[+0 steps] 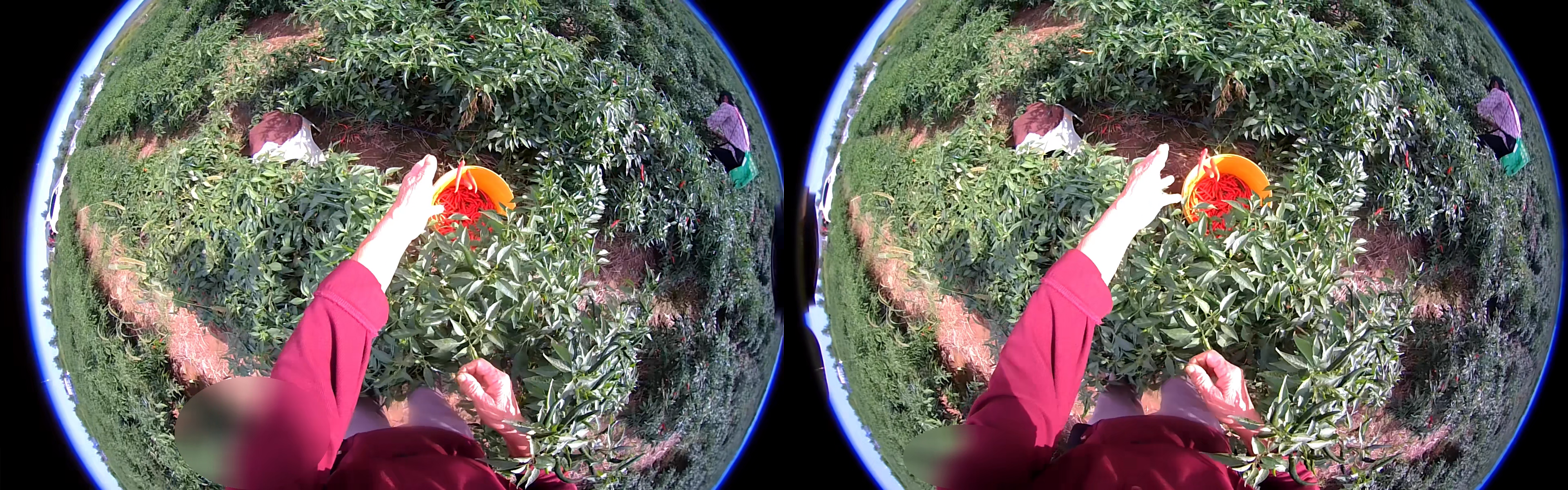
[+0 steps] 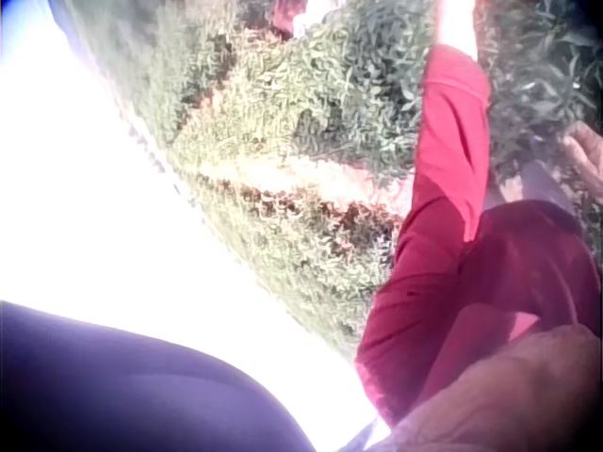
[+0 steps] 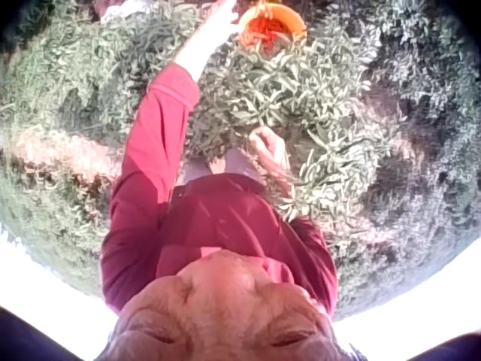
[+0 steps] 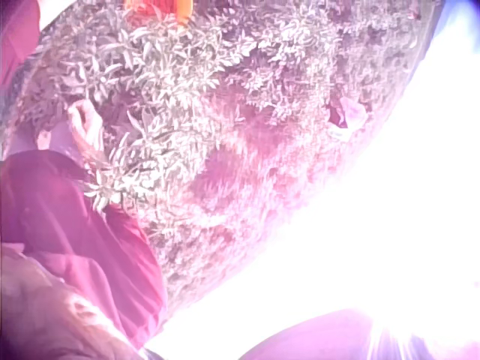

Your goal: The person harvests ripe red chili peppers from green plants in an outdoor field. They use both hands to pluck the peppers and place them into a yellow bucket on the ground.

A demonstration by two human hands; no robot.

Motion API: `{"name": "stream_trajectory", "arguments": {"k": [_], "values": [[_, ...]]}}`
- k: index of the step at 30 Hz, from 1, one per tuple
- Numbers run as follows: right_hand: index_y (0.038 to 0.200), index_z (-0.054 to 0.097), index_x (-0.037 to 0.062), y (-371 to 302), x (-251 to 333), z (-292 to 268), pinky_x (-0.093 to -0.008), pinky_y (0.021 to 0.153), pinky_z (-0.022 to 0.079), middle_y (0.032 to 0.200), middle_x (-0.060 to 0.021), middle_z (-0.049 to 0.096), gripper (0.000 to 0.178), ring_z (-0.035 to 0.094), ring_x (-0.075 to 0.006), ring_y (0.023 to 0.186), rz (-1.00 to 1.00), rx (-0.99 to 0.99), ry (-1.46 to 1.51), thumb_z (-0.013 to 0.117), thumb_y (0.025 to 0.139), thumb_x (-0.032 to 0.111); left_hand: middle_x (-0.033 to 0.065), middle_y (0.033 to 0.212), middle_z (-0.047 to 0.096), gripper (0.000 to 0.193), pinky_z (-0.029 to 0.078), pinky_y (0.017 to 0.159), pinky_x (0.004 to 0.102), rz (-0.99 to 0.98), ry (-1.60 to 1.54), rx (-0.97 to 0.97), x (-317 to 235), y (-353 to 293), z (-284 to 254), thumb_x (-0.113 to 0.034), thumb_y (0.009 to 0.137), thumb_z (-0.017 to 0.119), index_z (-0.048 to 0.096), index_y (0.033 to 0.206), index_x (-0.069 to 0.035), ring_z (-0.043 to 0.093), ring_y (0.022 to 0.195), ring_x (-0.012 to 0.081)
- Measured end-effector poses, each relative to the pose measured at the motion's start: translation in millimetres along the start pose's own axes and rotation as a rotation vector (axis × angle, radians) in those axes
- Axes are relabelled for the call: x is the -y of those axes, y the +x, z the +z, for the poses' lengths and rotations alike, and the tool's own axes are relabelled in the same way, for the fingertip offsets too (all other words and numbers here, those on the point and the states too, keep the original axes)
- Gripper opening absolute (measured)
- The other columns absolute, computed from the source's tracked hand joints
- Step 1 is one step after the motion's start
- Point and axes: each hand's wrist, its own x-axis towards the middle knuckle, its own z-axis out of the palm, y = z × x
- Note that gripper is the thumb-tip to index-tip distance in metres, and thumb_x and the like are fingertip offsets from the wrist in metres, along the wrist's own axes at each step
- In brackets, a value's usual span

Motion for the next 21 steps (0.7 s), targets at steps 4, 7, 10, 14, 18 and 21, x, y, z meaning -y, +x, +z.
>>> {"name": "stream_trajectory", "arguments": {"k": [4,7,10,14,18,21], "values": [[0.090,0.056,0.0016,-6,-3,6,-0.0233,0.058,0.041,0.069,-0.0028,0.057,0.009,0.049,-0.0093,0.061,-0.042,0.023,-0.340,0.059,0.084,0.008,0.0150,0.131,0.041,0.050,0.040,0.095,0.0418,0.158,-0.054,0.032,34,-18,-44,-0.032,0.089,0.053,0.042,0.128,-0.003,0.038,0.123,0.0296],[0.089,0.057,0.0010,-5,-15,29,-0.0267,0.058,0.045,0.071,-0.0075,0.060,0.010,0.055,-0.0130,0.062,-0.065,0.051,-0.391,0.061,0.081,0.006,0.0108,0.109,0.058,0.039,0.046,0.086,0.0301,0.218,0.035,-0.058,29,-79,-99,-0.025,0.090,0.051,0.050,0.118,0.002,0.057,0.098,0.0176],[0.086,0.059,-0.0004,-1,-21,62,-0.0273,0.060,0.046,0.072,-0.0092,0.060,0.008,0.057,-0.0154,0.063,-0.036,0.108,-0.489,0.060,0.080,0.004,0.0104,0.103,0.060,0.031,0.047,0.081,0.0275,0.266,0.211,-0.136,28,-156,-171,-0.020,0.093,0.046,0.053,0.114,0.003,0.058,0.091,0.0144],[0.085,0.060,-0.0024,3,-45,119,-0.0258,0.064,0.045,0.072,-0.0065,0.060,0.010,0.054,-0.0119,0.066,-0.171,0.085,-0.634,0.059,0.078,0.005,0.0081,0.098,0.060,0.027,0.047,0.080,0.0255,0.224,0.211,-0.221,79,-261,-279,-0.017,0.093,0.048,0.054,0.112,0.002,0.057,0.089,0.0139],[0.086,0.060,-0.0013,-3,-67,206,-0.0237,0.062,0.044,0.070,-0.0049,0.059,0.009,0.053,-0.0096,0.064,-0.172,0.170,-0.694,0.059,0.077,0.001,0.0023,0.082,0.057,0.021,0.042,0.066,0.0201,0.026,0.219,-0.491,158,-382,-398,-0.005,0.090,0.043,0.056,0.106,0.001,0.049,0.075,0.0061],[0.085,0.061,-0.0024,-14,-90,279,-0.0266,0.061,0.047,0.074,-0.0103,0.061,0.011,0.057,-0.0143,0.063,-0.250,0.264,-0.785,0.062,0.076,0.002,0.0035,0.089,0.060,0.021,0.046,0.072,0.0225,-0.097,0.081,-0.695,205,-479,-465,-0.010,0.091,0.043,0.058,0.103,0.000,0.055,0.079,0.0092]]}}
